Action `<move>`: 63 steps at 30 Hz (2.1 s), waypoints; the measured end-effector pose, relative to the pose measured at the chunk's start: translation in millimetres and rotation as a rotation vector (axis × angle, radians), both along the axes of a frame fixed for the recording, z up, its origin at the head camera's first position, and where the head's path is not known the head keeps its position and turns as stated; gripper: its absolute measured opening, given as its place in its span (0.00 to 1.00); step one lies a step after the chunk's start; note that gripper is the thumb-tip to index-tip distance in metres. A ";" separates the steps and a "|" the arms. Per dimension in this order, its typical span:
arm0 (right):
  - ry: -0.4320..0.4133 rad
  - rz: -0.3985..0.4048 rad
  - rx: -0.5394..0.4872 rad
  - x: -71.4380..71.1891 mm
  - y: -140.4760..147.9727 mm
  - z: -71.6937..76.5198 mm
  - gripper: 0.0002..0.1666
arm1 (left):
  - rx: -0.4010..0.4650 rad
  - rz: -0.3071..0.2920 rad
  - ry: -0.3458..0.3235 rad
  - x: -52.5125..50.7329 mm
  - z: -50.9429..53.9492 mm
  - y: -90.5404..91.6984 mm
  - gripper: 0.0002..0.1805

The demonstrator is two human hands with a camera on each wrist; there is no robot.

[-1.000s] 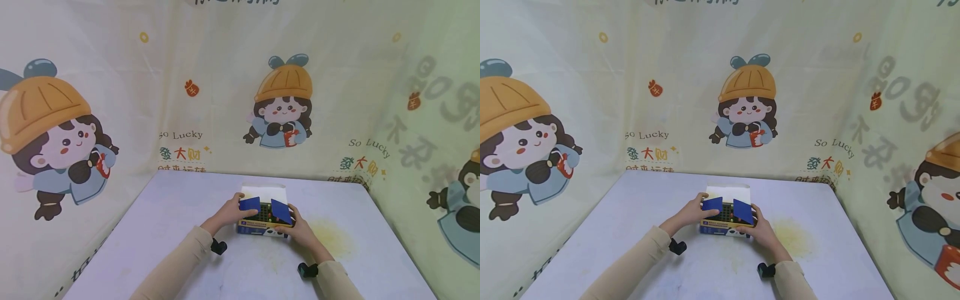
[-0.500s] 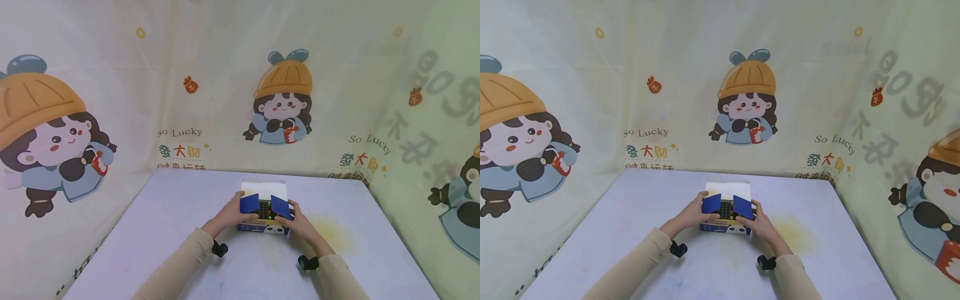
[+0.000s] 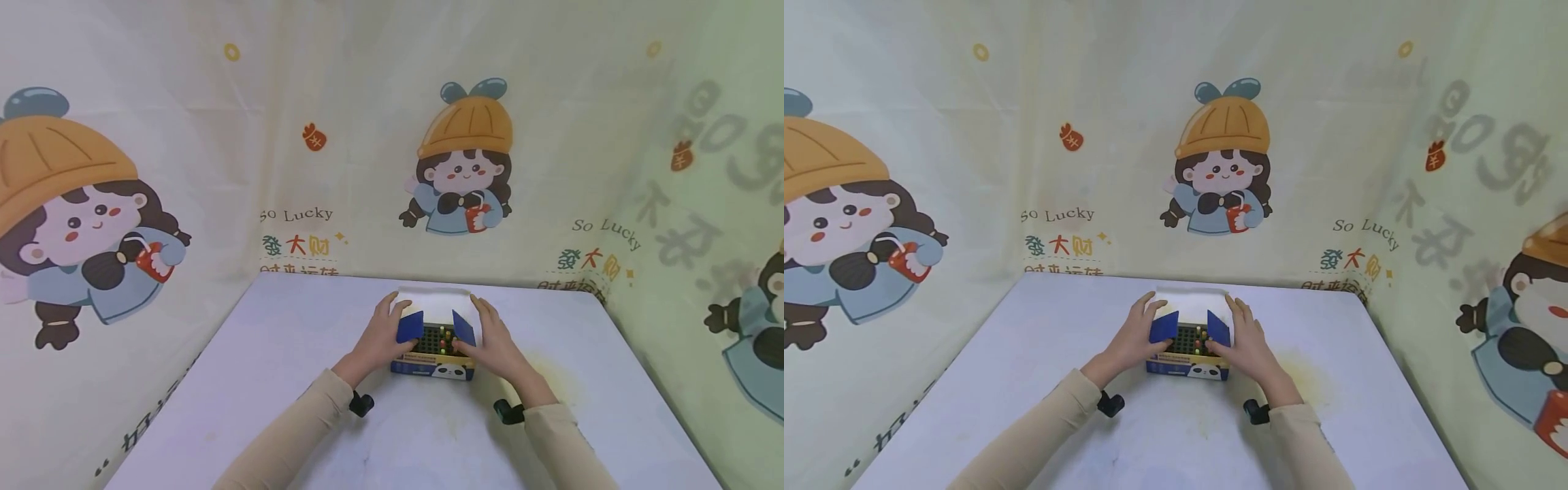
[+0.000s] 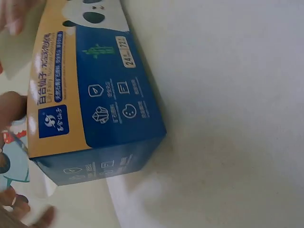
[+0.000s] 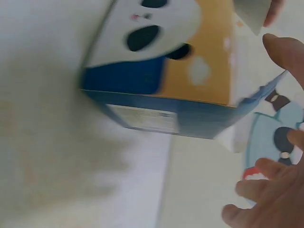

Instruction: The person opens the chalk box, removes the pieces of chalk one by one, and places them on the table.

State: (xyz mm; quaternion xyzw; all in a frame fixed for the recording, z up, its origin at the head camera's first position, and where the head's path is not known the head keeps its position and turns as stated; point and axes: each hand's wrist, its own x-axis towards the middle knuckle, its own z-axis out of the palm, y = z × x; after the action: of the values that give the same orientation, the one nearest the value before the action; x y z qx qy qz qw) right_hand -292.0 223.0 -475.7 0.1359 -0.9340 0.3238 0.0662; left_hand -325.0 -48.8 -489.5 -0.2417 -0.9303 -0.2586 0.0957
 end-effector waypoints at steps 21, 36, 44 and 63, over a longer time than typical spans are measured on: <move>0.210 -0.215 0.256 12.1 14.7 -0.2 0.26 | -0.352 -0.021 0.788 -7.8 -1.0 -19.8 0.08; 0.161 -0.166 0.182 10.2 -3.2 -19.4 0.17 | -0.428 -0.023 0.399 -10.5 -10.3 -19.5 0.21; 0.258 -0.101 0.254 12.2 -3.3 -27.7 0.12 | -0.515 -0.072 0.102 -10.2 -5.6 -13.4 0.37; 0.034 -0.114 0.124 6.2 -7.2 -15.4 0.04 | -0.369 -0.225 -0.077 -20.5 -18.1 -19.1 0.41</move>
State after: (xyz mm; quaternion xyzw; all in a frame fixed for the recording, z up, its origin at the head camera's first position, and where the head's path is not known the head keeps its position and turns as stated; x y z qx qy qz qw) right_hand -285.8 215.8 -491.1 0.0917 -0.9572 0.2585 0.0920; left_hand -345.5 -67.9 -507.6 -0.3473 -0.9321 -0.1020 -0.0151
